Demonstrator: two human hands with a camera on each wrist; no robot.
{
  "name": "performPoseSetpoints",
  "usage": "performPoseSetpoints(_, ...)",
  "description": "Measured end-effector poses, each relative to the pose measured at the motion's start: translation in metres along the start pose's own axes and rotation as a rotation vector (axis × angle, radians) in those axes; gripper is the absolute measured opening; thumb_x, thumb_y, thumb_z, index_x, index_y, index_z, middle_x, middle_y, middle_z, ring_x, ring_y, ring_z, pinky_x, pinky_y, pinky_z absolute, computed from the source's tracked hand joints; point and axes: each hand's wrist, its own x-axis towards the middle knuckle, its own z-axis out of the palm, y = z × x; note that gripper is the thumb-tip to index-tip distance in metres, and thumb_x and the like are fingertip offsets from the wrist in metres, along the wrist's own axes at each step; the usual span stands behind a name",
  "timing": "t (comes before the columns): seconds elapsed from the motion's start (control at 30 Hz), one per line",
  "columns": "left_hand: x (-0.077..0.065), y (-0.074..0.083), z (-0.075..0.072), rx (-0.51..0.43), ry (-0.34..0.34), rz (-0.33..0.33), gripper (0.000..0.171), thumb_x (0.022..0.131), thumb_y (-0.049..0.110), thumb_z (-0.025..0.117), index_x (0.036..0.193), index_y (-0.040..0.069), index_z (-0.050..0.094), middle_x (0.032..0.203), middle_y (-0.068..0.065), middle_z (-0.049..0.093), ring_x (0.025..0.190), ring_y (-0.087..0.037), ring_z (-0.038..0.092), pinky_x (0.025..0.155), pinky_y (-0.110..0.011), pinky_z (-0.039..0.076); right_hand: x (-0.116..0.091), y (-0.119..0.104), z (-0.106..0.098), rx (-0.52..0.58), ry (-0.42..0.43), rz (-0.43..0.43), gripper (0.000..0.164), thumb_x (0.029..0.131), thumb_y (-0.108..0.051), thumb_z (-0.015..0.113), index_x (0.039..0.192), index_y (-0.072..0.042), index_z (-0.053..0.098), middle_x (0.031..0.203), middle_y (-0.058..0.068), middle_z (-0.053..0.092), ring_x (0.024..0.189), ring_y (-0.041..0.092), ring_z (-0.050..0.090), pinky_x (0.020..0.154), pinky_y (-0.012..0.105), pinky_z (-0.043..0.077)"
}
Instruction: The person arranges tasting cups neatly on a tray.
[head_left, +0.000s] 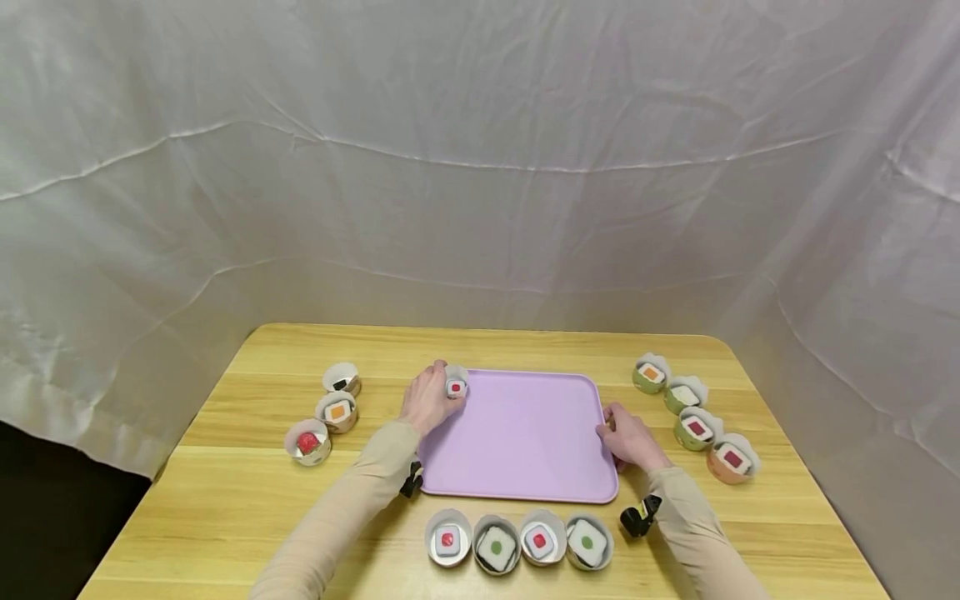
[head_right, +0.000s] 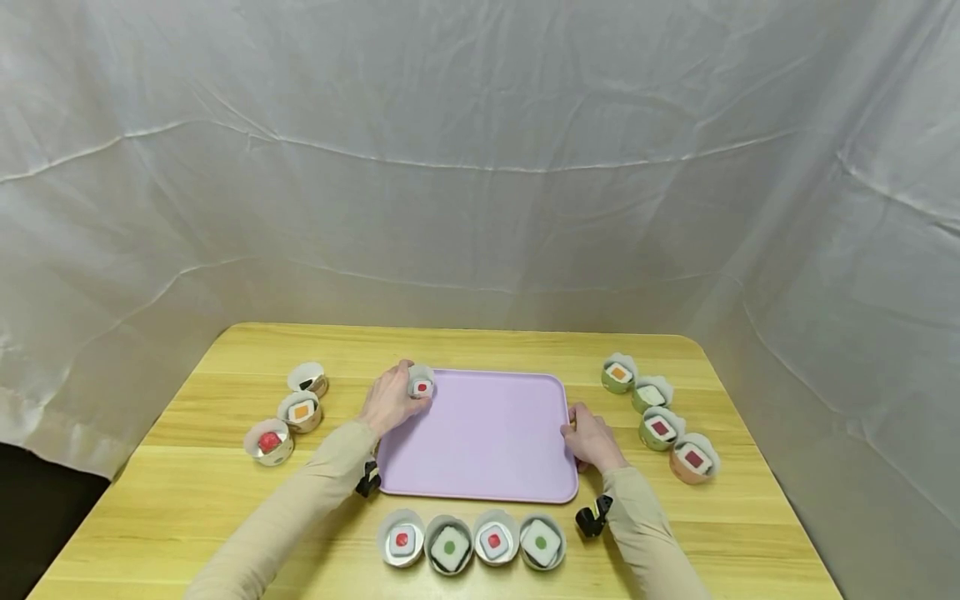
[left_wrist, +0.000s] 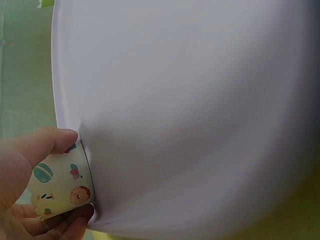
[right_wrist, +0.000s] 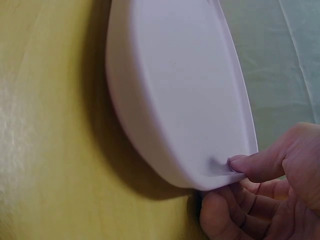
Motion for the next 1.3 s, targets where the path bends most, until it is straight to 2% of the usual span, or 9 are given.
performPoseSetpoints(0.37, -0.001, -0.002, 0.002, -0.025, 0.006, 0.013, 0.070, 0.075, 0.022, 0.087, 0.126, -0.008, 0.050, 0.103, -0.022, 0.068, 0.092, -0.036, 0.070, 0.079, -0.044, 0.061, -0.001, -0.001, 0.000, 0.000, 0.001, 0.005, 0.018, 0.099, -0.015, 0.052, 0.110, -0.001, 0.047, 0.075, 0.011, 0.056, 0.046, 0.018, 0.057, 0.042, 0.028, 0.050)
performPoseSetpoints(0.57, -0.002, -0.002, 0.000, -0.076, -0.007, 0.004, 0.083, 0.074, 0.019, 0.087, 0.137, -0.011, 0.042, 0.107, -0.025, 0.067, 0.094, -0.036, 0.069, 0.082, -0.046, 0.060, -0.001, -0.001, 0.000, 0.000, 0.002, 0.012, 0.019, 0.099, -0.015, 0.052, 0.111, -0.001, 0.047, 0.076, 0.011, 0.056, 0.046, 0.018, 0.057, 0.042, 0.028, 0.050)
performPoseSetpoints(0.8, -0.007, 0.000, -0.006, -0.125, -0.032, -0.025, 0.096, 0.073, 0.021, 0.089, 0.146, -0.009, 0.034, 0.121, -0.028, 0.061, 0.107, -0.041, 0.065, 0.094, -0.051, 0.057, -0.001, -0.001, 0.001, 0.000, 0.004, 0.013, 0.019, 0.100, -0.015, 0.051, 0.111, -0.001, 0.046, 0.076, 0.012, 0.056, 0.047, 0.018, 0.056, 0.042, 0.028, 0.049)
performPoseSetpoints(1.1, -0.017, -0.003, -0.016, -0.168, -0.071, -0.048, 0.105, 0.074, 0.022, 0.089, 0.153, -0.006, 0.027, 0.147, -0.031, 0.045, 0.134, -0.045, 0.049, 0.110, -0.058, 0.046, -0.002, -0.002, 0.001, 0.000, 0.003, 0.012, 0.020, 0.100, -0.015, 0.051, 0.112, -0.001, 0.046, 0.077, 0.012, 0.057, 0.047, 0.019, 0.057, 0.042, 0.028, 0.050)
performPoseSetpoints(1.3, -0.018, -0.006, -0.023, -0.205, -0.115, -0.018, 0.106, 0.072, 0.020, 0.089, 0.154, -0.005, 0.026, 0.151, -0.029, 0.042, 0.139, -0.045, 0.044, 0.116, -0.059, 0.039, -0.002, -0.002, 0.001, 0.003, 0.009, 0.015, 0.020, 0.100, -0.016, 0.052, 0.112, -0.001, 0.047, 0.078, 0.012, 0.057, 0.048, 0.019, 0.057, 0.043, 0.028, 0.050)
